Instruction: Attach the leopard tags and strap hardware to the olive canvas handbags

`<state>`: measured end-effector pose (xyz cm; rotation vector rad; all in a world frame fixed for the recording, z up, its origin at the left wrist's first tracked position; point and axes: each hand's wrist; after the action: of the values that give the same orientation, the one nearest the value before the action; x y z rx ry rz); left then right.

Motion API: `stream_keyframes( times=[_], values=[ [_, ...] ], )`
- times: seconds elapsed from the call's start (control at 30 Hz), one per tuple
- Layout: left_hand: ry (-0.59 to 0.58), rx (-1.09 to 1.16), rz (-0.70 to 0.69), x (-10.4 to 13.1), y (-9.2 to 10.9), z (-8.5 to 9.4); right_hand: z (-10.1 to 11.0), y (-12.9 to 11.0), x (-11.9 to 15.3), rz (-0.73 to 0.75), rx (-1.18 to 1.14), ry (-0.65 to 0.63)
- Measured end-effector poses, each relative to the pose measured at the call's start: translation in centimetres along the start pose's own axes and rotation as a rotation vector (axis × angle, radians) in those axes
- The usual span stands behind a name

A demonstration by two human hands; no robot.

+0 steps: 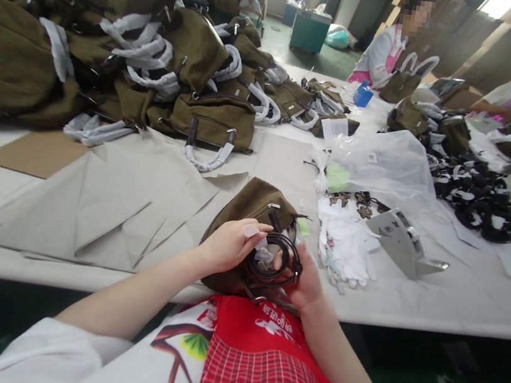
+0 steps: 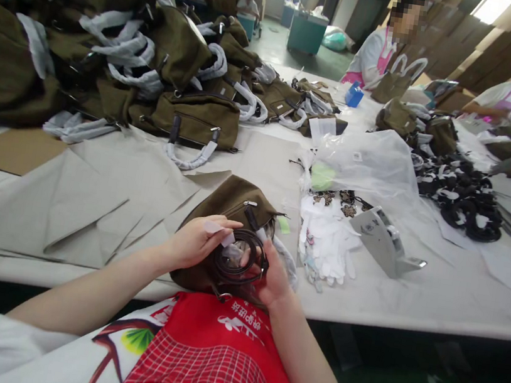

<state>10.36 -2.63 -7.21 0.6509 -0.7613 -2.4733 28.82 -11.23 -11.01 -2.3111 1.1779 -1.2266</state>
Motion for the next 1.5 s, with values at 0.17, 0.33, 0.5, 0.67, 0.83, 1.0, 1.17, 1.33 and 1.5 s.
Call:
stream_keyframes(
  times=[0.17,0.33,0.5,0.67,0.83,1.0,1.17,1.33,1.5],
  values=[
    [0.011,0.105,0.137,-0.1,0.3,0.7,-0.5,0.8,-0.2,0.088,0.032,0.04],
    [-0.023,0.22,0.28,-0.2,0.8,0.6,-1.2,1.6,-0.6,0.209,-0.088,0.145],
    [0.146,0.287,0.245,0.4,0.8,-0.2,-2.0,1.6,-0.4,0.225,-0.212,0.158],
    [0.123,0.214,0.255,1.7,0.9,0.2,-2.3,1.5,-0.2,0.195,-0.295,0.113],
    [0.029,0.237,0.158,2.9,1.4,1.4,-2.8,1.5,-0.4,0.235,-0.197,0.097],
    [0.095,0.291,0.14,2.4,1.7,1.4,-3.1,2.0,-0.5,0.279,-0.07,0.168],
    [0.181,0.61,0.453,1.4,0.8,-0.3,-3.2,2.4,-0.4,0.308,-0.04,0.182],
    [0.258,1.011,0.76,0.9,0.2,-0.6,-3.3,2.5,-0.6,0.351,0.006,0.22],
    [0.257,1.172,0.7,1.0,0.1,0.5,-3.7,1.9,-1.0,0.347,-0.042,0.245]
  ],
)
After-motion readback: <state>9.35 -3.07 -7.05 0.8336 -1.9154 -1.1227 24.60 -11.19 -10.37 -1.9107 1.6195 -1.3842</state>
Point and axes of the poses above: each hand's wrist, its own x-axis away from the middle knuckle, its own z-axis out of the back of the hand, y = z × x, and after that the axes turned 12 degrees about -z, right-handed
